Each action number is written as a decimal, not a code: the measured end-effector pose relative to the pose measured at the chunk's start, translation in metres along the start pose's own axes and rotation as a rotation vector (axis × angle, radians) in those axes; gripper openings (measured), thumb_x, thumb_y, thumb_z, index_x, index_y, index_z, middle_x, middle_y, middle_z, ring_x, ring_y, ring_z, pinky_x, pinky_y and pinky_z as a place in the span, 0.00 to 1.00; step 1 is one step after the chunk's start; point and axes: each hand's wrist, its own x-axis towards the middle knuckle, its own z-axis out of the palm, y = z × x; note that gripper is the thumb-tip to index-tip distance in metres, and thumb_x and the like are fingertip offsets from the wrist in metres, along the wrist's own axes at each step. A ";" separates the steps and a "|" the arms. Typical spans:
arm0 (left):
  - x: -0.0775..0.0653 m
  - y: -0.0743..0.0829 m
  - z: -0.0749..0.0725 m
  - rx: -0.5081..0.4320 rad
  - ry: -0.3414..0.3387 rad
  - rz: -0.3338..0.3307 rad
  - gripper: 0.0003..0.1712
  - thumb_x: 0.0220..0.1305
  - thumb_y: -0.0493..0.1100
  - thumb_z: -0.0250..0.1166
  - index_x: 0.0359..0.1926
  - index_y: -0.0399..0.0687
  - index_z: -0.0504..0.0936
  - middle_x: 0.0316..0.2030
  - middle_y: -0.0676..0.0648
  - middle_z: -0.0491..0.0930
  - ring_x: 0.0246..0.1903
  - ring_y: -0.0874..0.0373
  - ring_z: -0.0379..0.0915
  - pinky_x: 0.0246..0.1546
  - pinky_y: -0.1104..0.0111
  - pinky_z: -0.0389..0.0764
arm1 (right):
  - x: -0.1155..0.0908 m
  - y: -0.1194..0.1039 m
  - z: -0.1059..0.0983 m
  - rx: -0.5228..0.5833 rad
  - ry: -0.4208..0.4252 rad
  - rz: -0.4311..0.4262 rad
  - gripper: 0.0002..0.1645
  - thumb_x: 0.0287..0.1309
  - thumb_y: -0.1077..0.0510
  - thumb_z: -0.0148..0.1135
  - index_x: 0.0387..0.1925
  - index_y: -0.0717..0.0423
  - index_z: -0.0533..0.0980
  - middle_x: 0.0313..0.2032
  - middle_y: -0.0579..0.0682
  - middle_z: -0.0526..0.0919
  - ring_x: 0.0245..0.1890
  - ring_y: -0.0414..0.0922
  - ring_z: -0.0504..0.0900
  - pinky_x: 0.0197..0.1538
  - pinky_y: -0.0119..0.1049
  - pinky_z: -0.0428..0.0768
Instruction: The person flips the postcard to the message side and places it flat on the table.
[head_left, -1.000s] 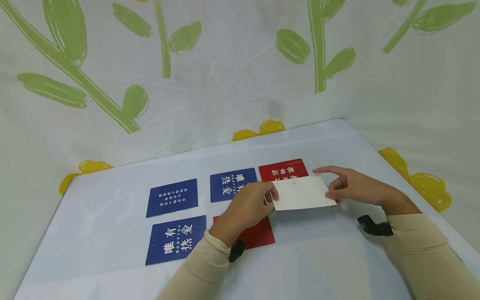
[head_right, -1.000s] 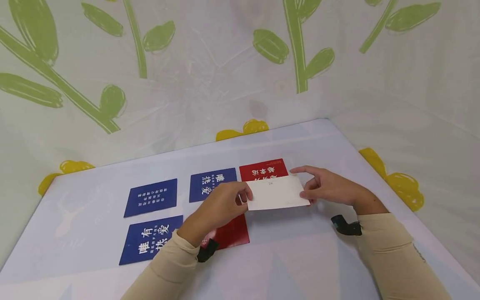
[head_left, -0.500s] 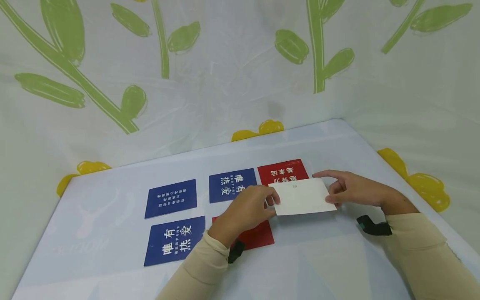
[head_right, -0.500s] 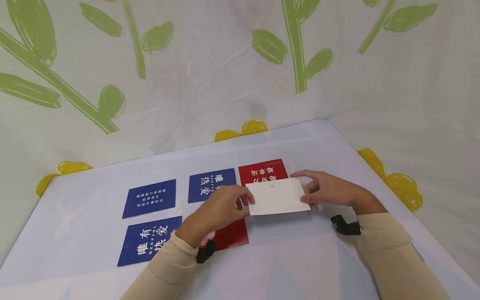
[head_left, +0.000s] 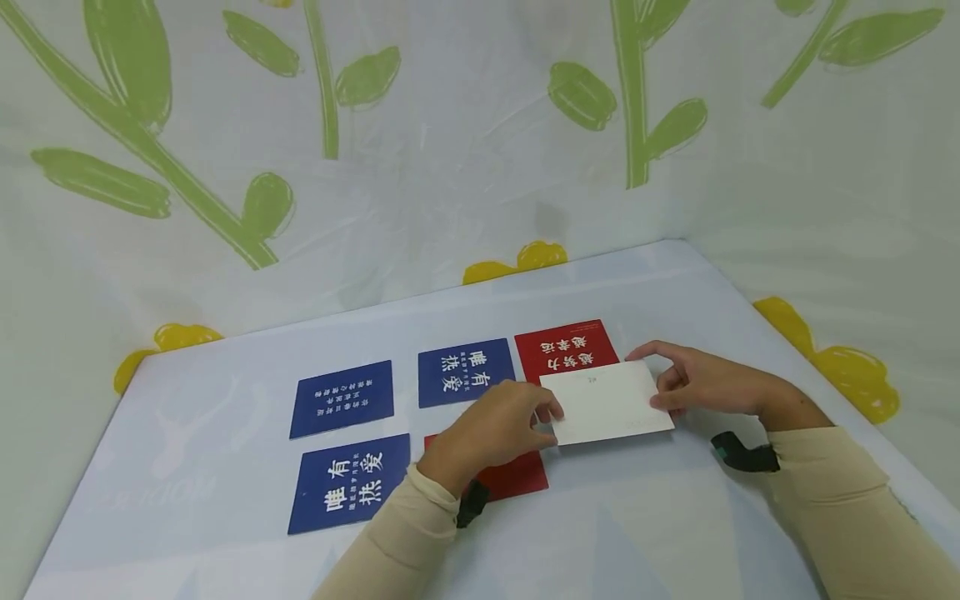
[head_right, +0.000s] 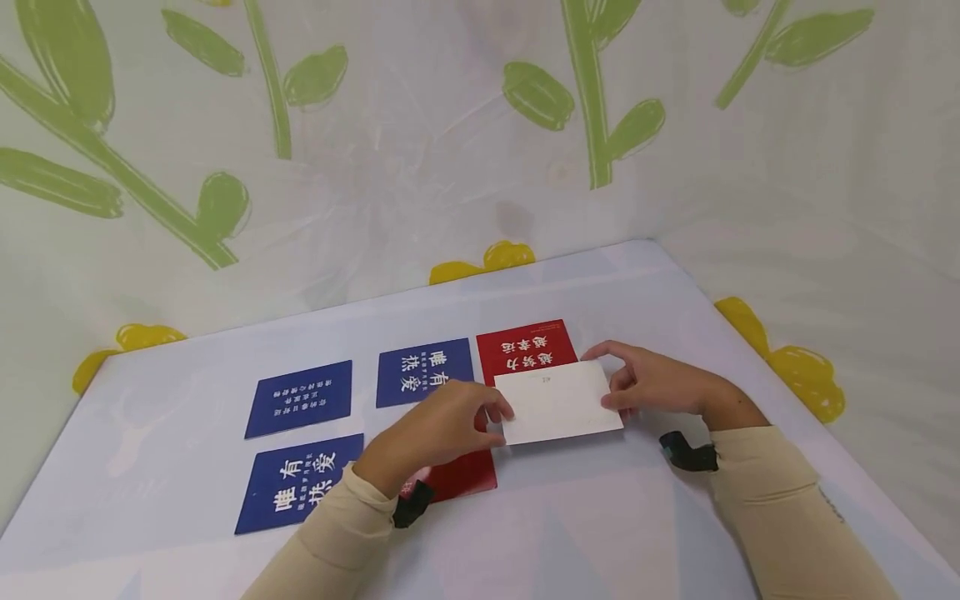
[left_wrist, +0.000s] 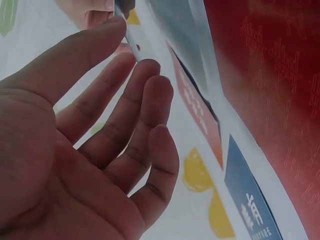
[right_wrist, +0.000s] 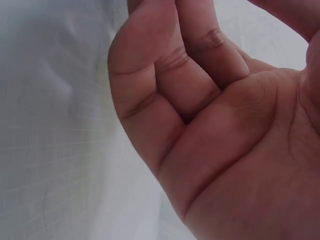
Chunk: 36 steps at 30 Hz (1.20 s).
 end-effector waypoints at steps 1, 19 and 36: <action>0.000 0.000 0.001 0.002 -0.004 -0.003 0.19 0.54 0.43 0.77 0.49 0.55 0.87 0.39 0.54 0.86 0.37 0.63 0.78 0.37 0.76 0.81 | 0.000 0.000 0.001 -0.006 -0.001 0.009 0.39 0.62 0.53 0.67 0.70 0.49 0.60 0.29 0.54 0.83 0.30 0.50 0.82 0.37 0.37 0.78; 0.001 0.003 0.013 0.073 -0.078 -0.044 0.22 0.53 0.44 0.78 0.51 0.53 0.87 0.38 0.53 0.86 0.35 0.65 0.76 0.37 0.76 0.80 | 0.003 -0.002 0.008 -0.089 -0.018 0.054 0.41 0.59 0.54 0.69 0.69 0.51 0.59 0.27 0.50 0.82 0.28 0.48 0.80 0.34 0.36 0.78; -0.004 0.010 0.019 0.191 -0.087 -0.048 0.24 0.55 0.48 0.76 0.54 0.56 0.86 0.42 0.53 0.86 0.40 0.62 0.76 0.45 0.70 0.82 | 0.000 -0.007 0.019 -0.152 0.002 0.080 0.40 0.56 0.56 0.72 0.67 0.52 0.62 0.25 0.49 0.81 0.25 0.45 0.77 0.29 0.34 0.78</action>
